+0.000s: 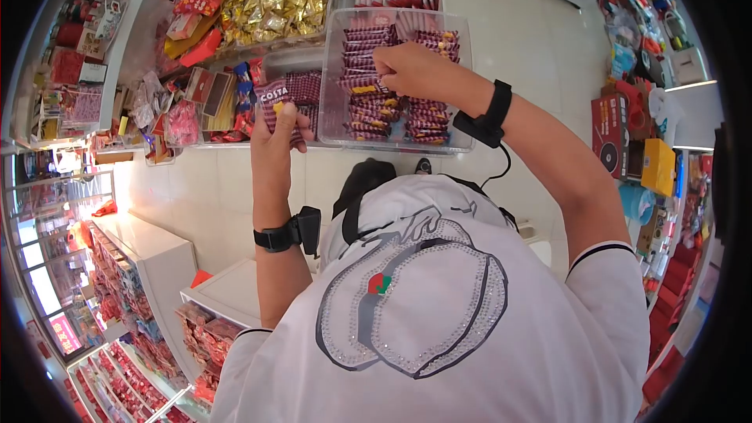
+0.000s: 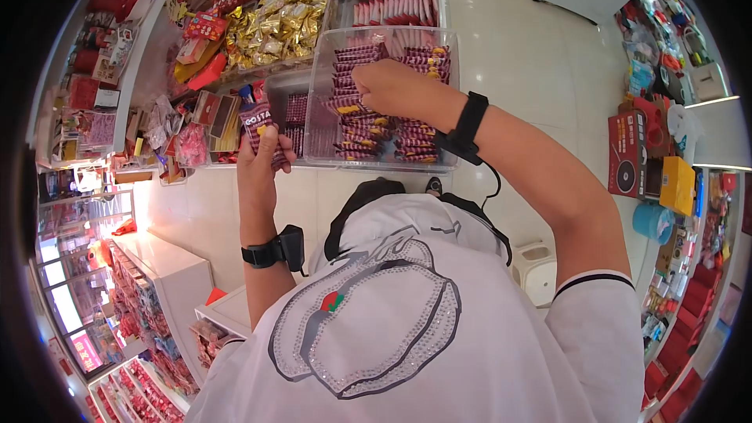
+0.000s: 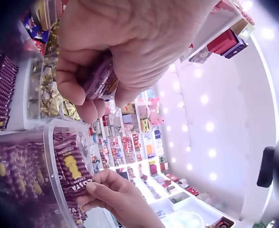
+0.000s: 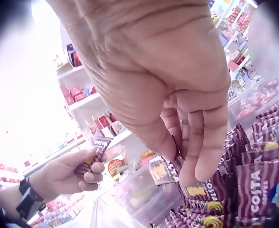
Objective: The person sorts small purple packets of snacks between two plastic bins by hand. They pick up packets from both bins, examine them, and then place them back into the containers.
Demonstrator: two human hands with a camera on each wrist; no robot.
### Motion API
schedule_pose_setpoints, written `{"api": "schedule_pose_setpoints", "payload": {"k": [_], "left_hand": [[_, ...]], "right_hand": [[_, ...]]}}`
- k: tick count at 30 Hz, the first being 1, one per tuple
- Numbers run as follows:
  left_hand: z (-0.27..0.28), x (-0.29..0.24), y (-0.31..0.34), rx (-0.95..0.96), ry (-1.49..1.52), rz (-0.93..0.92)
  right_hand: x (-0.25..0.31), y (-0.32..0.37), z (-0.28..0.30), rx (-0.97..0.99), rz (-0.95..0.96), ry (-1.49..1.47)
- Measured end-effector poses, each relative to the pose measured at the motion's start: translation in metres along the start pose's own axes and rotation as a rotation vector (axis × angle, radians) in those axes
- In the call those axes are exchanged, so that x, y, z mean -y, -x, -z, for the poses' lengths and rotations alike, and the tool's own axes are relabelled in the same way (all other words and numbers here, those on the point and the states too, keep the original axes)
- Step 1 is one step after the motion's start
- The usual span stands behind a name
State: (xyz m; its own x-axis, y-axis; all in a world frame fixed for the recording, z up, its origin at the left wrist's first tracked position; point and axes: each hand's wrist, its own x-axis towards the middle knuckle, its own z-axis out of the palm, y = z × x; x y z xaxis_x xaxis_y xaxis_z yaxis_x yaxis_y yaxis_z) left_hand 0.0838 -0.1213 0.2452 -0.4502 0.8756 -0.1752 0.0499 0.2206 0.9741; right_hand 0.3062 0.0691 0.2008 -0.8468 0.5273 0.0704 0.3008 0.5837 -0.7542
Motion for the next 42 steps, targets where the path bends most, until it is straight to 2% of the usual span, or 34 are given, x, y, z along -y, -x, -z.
{"api": "schedule_pose_setpoints", "payload": {"k": [3,12,15,21,24,27,42], "left_hand": [[0.002,0.003,0.010,-0.023,0.014,0.004],[0.013,0.014,0.016,-0.039,0.005,0.031],[0.012,0.011,0.015,-0.029,0.011,0.021],[0.002,0.011,0.005,0.013,0.021,0.007],[0.000,0.011,0.001,0.052,-0.001,0.010],[-0.005,0.005,-0.001,0.064,-0.014,0.019],[-0.009,0.006,-0.005,0.109,-0.043,0.022]], "right_hand": [[-0.020,-0.012,-0.024,-0.164,0.264,0.219],[-0.018,-0.013,-0.025,-0.039,-0.023,0.152],[-0.017,-0.013,-0.019,-0.027,-0.060,0.175],[-0.018,-0.010,-0.027,-0.109,-0.018,0.333],[-0.015,-0.013,-0.029,-0.035,-0.093,0.421],[-0.012,-0.011,-0.028,-0.009,-0.085,0.485],[-0.022,-0.009,-0.033,-0.014,0.061,0.593]]}}
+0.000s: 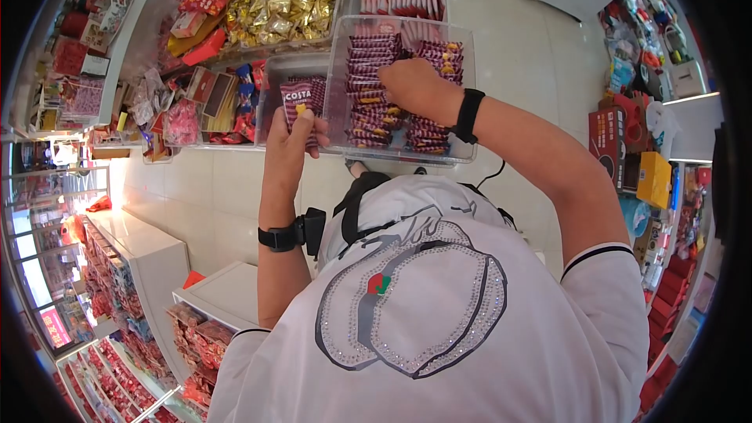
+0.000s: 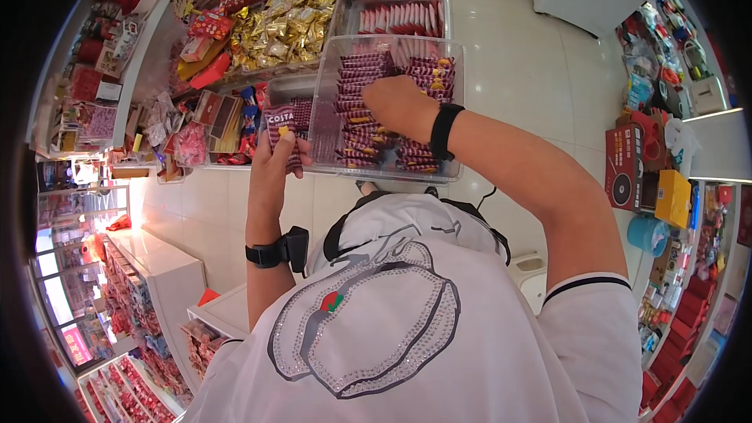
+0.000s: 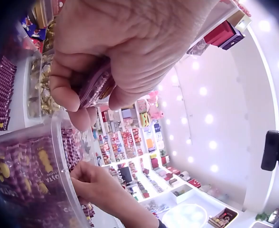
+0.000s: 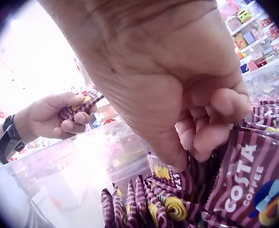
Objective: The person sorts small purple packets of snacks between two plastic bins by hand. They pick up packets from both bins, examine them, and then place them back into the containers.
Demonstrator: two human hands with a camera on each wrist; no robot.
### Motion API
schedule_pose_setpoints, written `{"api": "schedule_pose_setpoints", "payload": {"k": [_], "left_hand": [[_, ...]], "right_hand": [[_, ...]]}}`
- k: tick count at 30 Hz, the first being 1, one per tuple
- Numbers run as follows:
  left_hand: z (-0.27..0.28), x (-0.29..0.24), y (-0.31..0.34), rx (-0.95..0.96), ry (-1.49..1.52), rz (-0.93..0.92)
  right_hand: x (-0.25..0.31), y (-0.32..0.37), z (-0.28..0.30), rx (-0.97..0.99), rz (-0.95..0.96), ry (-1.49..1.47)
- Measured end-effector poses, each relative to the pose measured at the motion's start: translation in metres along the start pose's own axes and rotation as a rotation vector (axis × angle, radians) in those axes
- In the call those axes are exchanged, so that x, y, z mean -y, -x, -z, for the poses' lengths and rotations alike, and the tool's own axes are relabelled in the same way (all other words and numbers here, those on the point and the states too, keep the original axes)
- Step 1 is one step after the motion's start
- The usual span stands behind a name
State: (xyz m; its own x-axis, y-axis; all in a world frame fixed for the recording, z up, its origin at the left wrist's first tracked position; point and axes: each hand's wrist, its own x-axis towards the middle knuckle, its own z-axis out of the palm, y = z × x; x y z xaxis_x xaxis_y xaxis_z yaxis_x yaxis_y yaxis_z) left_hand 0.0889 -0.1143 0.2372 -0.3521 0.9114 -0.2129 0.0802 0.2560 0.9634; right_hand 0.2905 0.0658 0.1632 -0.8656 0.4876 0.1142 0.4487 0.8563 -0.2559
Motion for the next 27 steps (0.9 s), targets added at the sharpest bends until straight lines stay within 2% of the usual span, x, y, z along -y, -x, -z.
{"api": "schedule_pose_setpoints", "payload": {"k": [4,6,9,13,15,18,22,25,27], "left_hand": [[0.001,0.003,-0.002,-0.004,0.008,-0.009],[0.001,-0.003,-0.006,0.034,-0.107,-0.044],[0.000,-0.009,-0.017,0.129,-0.330,-0.153],[-0.018,-0.022,-0.027,0.199,-0.567,-0.344],[-0.026,-0.019,-0.031,0.225,-0.611,-0.346],[-0.030,-0.013,-0.037,0.228,-0.725,-0.417],[-0.034,-0.013,-0.042,0.243,-0.774,-0.470],[-0.037,-0.014,-0.046,0.196,-0.639,-0.522],[-0.030,-0.015,-0.051,0.052,-0.666,-0.567]], "right_hand": [[-0.003,-0.003,0.012,-0.019,-0.016,-0.041],[-0.002,-0.006,0.027,-0.031,-0.051,-0.071],[-0.003,-0.015,0.053,-0.001,-0.057,-0.417],[0.006,-0.015,0.066,-0.134,0.128,-0.605],[0.014,-0.010,0.073,-0.134,0.175,-0.642],[0.015,-0.004,0.075,-0.048,0.113,-0.760],[0.017,0.001,0.072,-0.085,0.131,-0.652],[0.015,-0.001,0.062,-0.092,0.108,-0.487],[0.012,-0.003,0.061,-0.029,0.042,-0.443]]}}
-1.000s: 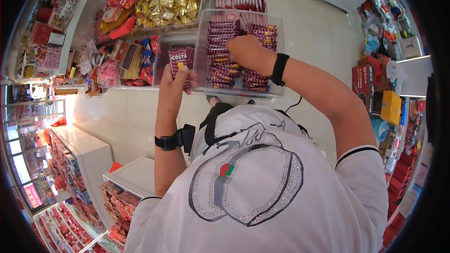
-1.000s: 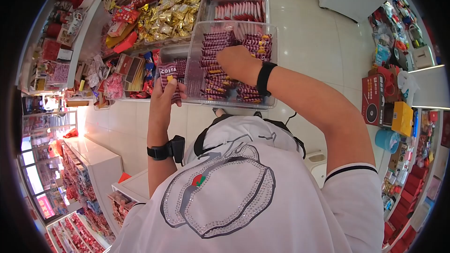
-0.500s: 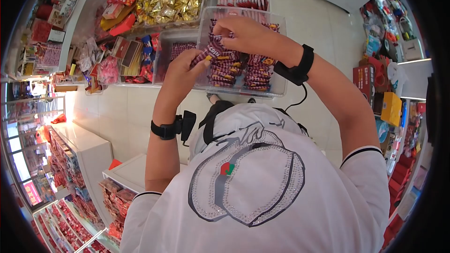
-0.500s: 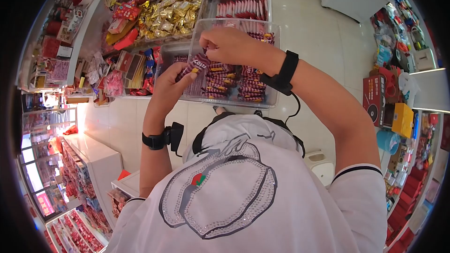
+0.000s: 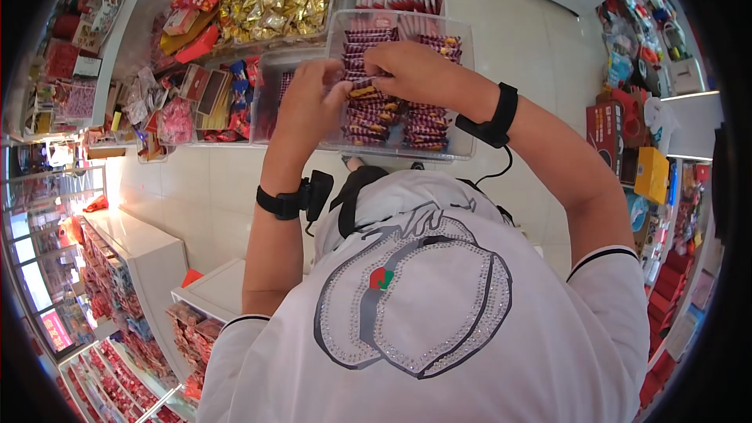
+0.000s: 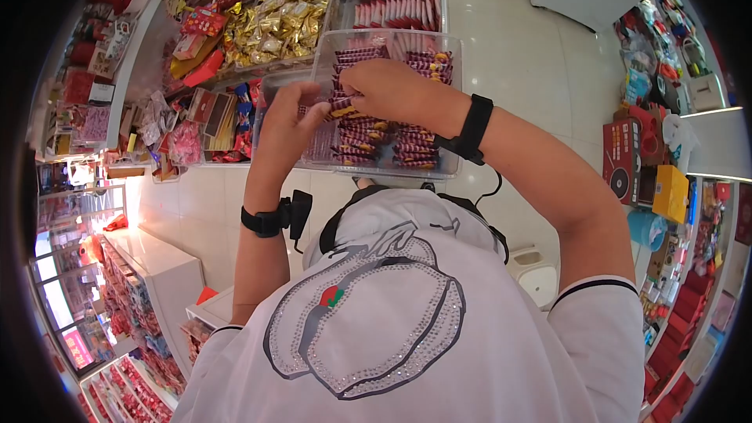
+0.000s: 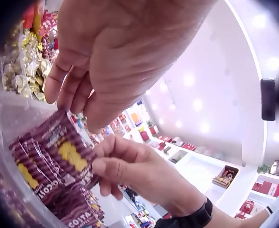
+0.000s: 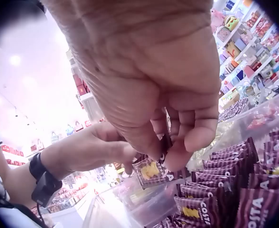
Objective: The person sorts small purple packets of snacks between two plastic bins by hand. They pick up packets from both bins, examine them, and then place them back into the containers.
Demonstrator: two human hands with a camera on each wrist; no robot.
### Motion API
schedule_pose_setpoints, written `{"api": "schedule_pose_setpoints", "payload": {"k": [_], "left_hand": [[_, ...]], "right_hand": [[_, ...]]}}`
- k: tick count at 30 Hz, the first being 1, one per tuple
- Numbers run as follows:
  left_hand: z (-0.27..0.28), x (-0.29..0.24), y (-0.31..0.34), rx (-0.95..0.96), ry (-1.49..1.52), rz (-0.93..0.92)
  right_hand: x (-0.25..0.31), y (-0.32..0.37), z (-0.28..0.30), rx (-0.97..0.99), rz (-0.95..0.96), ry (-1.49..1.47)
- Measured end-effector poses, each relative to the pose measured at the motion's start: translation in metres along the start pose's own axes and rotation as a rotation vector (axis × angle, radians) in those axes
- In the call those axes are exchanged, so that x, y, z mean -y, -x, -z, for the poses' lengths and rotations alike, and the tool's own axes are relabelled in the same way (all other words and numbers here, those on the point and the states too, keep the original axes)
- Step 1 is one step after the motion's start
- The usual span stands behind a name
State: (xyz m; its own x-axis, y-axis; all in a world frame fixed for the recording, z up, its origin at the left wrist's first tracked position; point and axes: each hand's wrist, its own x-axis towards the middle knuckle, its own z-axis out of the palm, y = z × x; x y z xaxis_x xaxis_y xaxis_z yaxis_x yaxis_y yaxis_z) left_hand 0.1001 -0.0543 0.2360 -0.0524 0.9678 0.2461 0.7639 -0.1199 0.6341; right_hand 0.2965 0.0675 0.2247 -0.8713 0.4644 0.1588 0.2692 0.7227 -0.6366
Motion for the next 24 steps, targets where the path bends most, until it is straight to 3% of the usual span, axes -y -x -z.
{"api": "schedule_pose_setpoints", "payload": {"k": [5,12,21,24], "left_hand": [[0.017,0.029,0.014,-0.123,0.130,0.239],[0.025,0.053,0.052,-0.124,0.189,0.400],[0.013,0.066,0.068,-0.115,0.228,0.435],[0.011,0.069,0.070,-0.112,0.207,0.418]], "right_hand": [[-0.028,0.004,-0.031,0.011,-0.022,0.164],[-0.027,0.002,-0.050,0.088,-0.092,0.272],[-0.029,0.003,-0.045,0.049,0.055,0.299],[-0.026,0.001,-0.042,0.056,0.017,0.319]]}}
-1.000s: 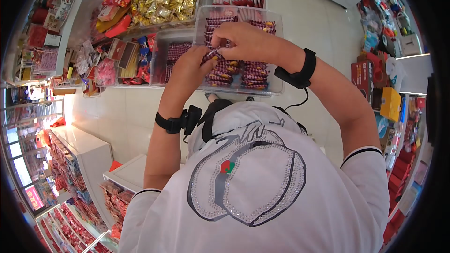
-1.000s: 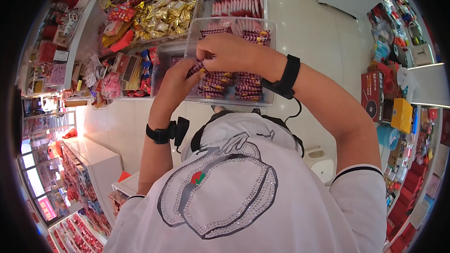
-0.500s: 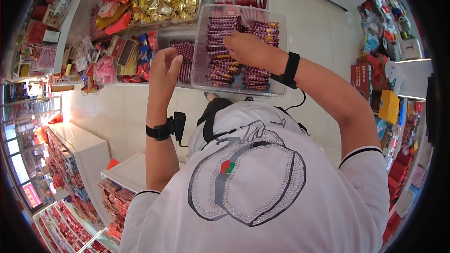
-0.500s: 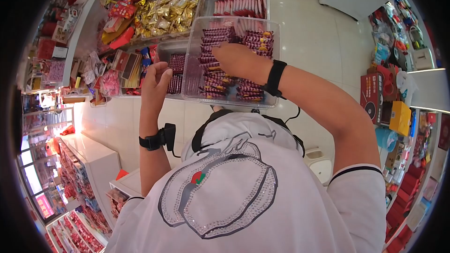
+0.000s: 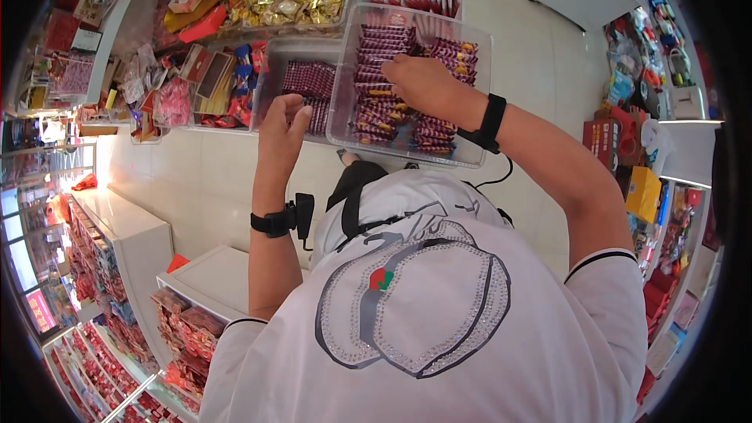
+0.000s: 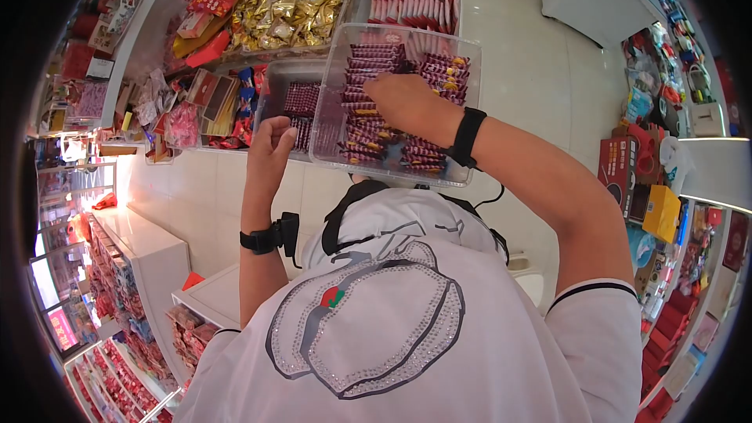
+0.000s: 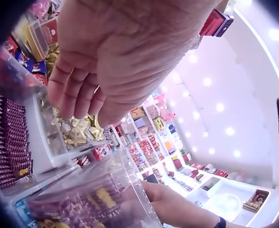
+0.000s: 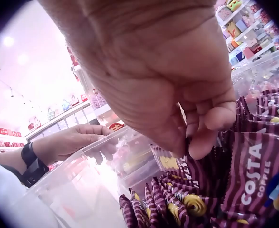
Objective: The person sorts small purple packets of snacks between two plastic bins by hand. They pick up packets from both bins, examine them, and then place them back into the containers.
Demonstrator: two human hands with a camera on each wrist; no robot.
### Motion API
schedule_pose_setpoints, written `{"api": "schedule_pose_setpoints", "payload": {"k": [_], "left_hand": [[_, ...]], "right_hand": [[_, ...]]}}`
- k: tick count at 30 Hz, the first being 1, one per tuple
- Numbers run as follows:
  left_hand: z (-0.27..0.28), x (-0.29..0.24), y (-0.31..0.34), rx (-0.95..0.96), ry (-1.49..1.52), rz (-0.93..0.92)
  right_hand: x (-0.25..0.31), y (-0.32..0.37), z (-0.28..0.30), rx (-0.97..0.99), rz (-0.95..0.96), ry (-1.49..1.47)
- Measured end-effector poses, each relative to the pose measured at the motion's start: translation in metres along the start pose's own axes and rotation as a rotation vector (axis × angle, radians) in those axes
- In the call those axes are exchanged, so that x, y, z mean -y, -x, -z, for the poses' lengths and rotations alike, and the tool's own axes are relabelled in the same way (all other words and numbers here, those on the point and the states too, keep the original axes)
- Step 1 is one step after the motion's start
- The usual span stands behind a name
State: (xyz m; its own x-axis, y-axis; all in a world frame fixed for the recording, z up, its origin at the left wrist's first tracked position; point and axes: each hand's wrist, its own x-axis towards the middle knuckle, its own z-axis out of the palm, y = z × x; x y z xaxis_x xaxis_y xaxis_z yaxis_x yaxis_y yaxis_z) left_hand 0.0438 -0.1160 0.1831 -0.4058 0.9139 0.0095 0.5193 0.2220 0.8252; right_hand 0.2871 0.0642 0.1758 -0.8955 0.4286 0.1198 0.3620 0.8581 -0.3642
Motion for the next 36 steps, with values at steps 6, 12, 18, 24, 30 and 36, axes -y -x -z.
{"api": "schedule_pose_setpoints", "payload": {"k": [6,12,18,24,30,36], "left_hand": [[-0.001,0.000,-0.002,0.025,-0.034,0.025],[-0.004,0.003,-0.005,0.050,-0.036,0.052],[0.008,0.002,-0.029,0.053,-0.065,0.037],[0.003,0.027,-0.086,0.081,-0.040,-0.087],[-0.020,0.066,-0.142,0.310,-0.265,-0.100],[-0.062,0.124,-0.181,0.513,-0.438,-0.174]], "right_hand": [[0.002,0.000,-0.009,0.017,-0.028,0.068],[0.006,0.000,-0.010,-0.058,-0.085,0.030],[-0.006,-0.010,0.026,-0.098,-0.058,-0.162],[0.029,0.005,0.097,-0.013,-0.488,-0.895],[0.034,0.032,0.088,-0.007,-0.631,-1.054],[0.036,0.047,0.077,-0.049,-0.731,-1.082]]}}
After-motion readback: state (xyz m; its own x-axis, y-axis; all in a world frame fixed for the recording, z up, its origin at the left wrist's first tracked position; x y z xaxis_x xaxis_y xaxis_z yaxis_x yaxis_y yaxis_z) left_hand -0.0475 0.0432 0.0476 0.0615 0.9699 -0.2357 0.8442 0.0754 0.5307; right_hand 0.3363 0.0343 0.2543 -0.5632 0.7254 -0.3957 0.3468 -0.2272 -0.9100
